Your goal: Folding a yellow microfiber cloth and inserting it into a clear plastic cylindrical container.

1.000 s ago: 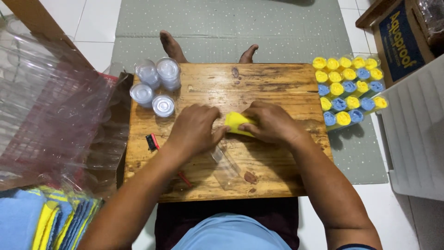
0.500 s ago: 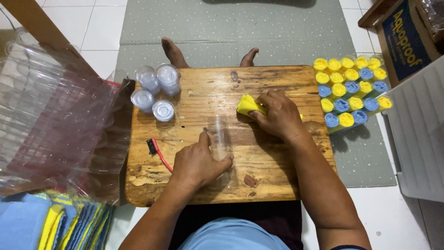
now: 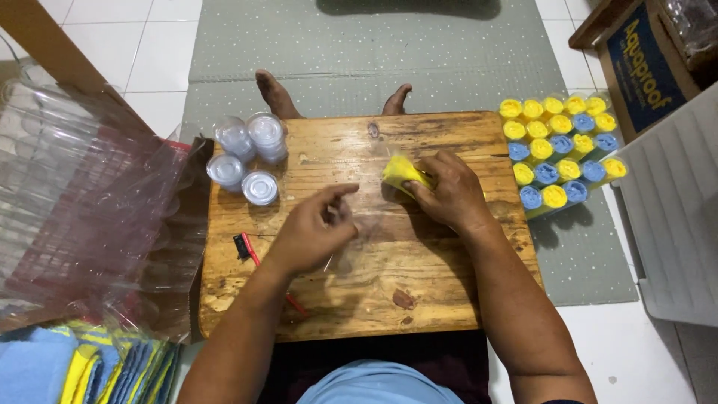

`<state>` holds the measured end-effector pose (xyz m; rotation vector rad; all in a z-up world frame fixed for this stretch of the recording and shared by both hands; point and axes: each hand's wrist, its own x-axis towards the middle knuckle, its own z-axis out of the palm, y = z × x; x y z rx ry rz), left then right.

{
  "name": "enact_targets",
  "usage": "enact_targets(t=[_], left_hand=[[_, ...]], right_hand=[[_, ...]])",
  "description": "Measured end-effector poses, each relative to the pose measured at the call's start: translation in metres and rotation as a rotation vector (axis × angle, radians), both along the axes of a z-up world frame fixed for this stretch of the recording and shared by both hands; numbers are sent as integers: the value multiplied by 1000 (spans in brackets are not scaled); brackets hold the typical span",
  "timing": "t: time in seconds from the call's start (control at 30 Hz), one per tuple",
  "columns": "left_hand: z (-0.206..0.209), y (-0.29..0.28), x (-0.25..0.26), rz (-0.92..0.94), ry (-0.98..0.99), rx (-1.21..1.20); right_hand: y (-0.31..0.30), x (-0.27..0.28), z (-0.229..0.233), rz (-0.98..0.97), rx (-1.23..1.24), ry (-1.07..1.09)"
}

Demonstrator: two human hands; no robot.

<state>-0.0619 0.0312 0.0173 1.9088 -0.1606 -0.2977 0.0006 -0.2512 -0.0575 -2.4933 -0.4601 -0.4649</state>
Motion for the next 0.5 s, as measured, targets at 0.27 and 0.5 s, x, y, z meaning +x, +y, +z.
enact_targets(t=[0.27,0.5], left_hand=[[35,0,64,1,-170,-1179],[38,-10,88,115,-326,-1453]], right_hand=[[18,-9,24,136,226,-166],[82,-31,87,361,451,-471]])
